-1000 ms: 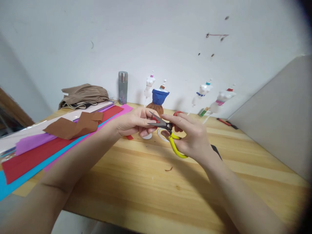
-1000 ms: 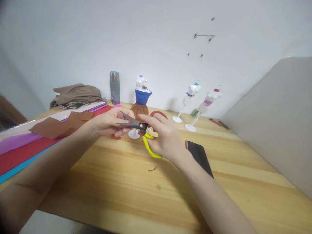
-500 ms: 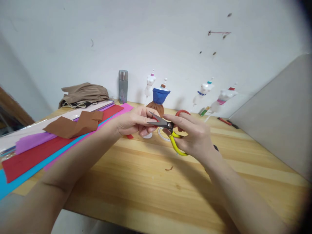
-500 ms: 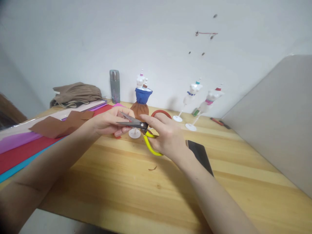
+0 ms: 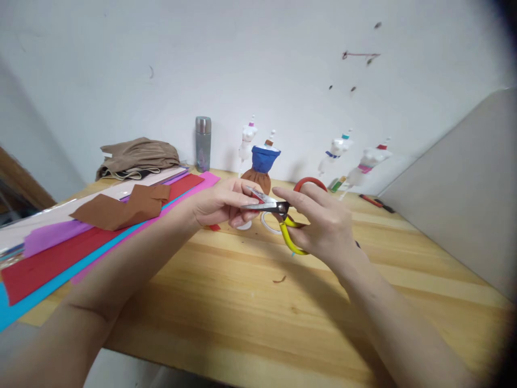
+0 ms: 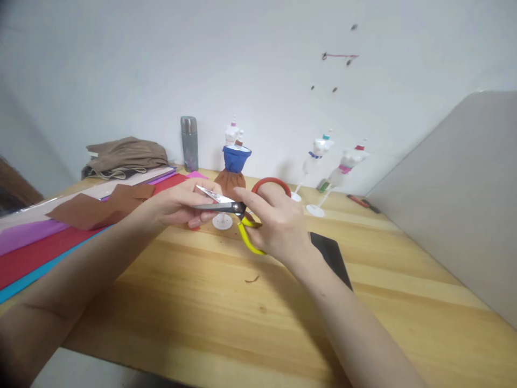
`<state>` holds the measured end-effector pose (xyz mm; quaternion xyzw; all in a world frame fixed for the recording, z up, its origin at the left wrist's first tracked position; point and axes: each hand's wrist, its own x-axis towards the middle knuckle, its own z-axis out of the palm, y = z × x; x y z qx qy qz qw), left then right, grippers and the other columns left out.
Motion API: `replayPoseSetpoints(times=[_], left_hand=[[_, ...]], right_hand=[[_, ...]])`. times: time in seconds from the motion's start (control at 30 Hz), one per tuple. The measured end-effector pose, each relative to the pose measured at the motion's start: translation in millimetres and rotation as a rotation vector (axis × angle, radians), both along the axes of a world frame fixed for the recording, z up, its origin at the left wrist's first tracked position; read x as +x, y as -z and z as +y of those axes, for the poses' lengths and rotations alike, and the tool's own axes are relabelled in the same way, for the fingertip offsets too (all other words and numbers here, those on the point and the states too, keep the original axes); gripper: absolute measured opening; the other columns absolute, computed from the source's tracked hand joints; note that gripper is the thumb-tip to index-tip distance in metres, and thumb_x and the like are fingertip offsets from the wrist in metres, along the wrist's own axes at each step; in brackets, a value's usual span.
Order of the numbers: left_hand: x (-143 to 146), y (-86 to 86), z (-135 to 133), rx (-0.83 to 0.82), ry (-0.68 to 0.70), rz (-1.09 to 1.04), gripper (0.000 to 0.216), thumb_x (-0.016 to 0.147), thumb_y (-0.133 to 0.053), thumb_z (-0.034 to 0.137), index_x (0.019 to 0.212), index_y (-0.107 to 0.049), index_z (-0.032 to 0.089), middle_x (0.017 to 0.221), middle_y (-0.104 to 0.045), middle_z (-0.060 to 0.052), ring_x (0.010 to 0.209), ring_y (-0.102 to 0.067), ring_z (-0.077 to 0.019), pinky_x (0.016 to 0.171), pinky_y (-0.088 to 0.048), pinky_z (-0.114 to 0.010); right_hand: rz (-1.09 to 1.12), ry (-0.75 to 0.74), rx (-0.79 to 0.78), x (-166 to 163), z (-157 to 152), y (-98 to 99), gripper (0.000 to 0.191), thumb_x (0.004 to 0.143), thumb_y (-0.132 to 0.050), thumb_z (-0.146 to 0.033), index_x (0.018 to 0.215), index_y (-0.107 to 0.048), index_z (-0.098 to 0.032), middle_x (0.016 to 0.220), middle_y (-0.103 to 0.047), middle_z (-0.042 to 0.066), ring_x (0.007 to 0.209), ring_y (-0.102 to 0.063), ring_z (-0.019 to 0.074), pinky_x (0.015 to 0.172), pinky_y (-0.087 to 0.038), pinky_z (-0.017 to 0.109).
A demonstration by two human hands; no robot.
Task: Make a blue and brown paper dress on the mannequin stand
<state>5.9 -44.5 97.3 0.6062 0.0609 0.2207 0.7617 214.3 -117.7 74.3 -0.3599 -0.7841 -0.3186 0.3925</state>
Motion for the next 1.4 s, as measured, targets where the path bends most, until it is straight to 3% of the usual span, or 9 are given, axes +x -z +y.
replayPoseSetpoints(times=[0.53,0.8,1.4], left_hand=[[1.6,3.3,2.5,-0.045,0.039,-0.017,0.026,0.071,-0.084,0.029,0.074,-0.065,0.011,0.052,-0.063,-0.002,0.036,-0.051,-0.0082,0.036,-0.037,-0.017],[3.6,3.4,-1.3,-0.046,0.039,-0.014,0.029,0.069,-0.085,0.032,0.072,-0.063,0.013,0.051,-0.059,-0.001,0.037,-0.049,-0.0085,0.035,-0.032,-0.018],[3.5,4.5,0.3,-0.048,0.055,-0.049,0.029,0.070,-0.085,0.032,0.074,-0.064,0.012,0.053,-0.062,-0.001,0.036,-0.050,-0.0080,0.037,-0.037,-0.018]], right_hand=[[-0.034,-0.028,-0.001,3.0,0.2,-2.2,0.027,0.086,-0.058,-0.014,0.110,-0.068,-0.020,0.076,-0.060,0.004,0.061,-0.056,0.0149,0.051,-0.044,0.027],[-0.032,-0.014,-0.001,2.9,-1.0,-0.7,0.041,0.079,-0.058,-0.009,0.117,-0.066,-0.021,0.080,-0.059,0.004,0.066,-0.057,0.0171,0.052,-0.043,0.028],[-0.054,-0.019,0.100,2.0,1.6,-1.5,0.040,0.076,-0.056,-0.004,0.111,-0.064,-0.021,0.075,-0.059,0.002,0.060,-0.055,0.0148,0.051,-0.041,0.026]])
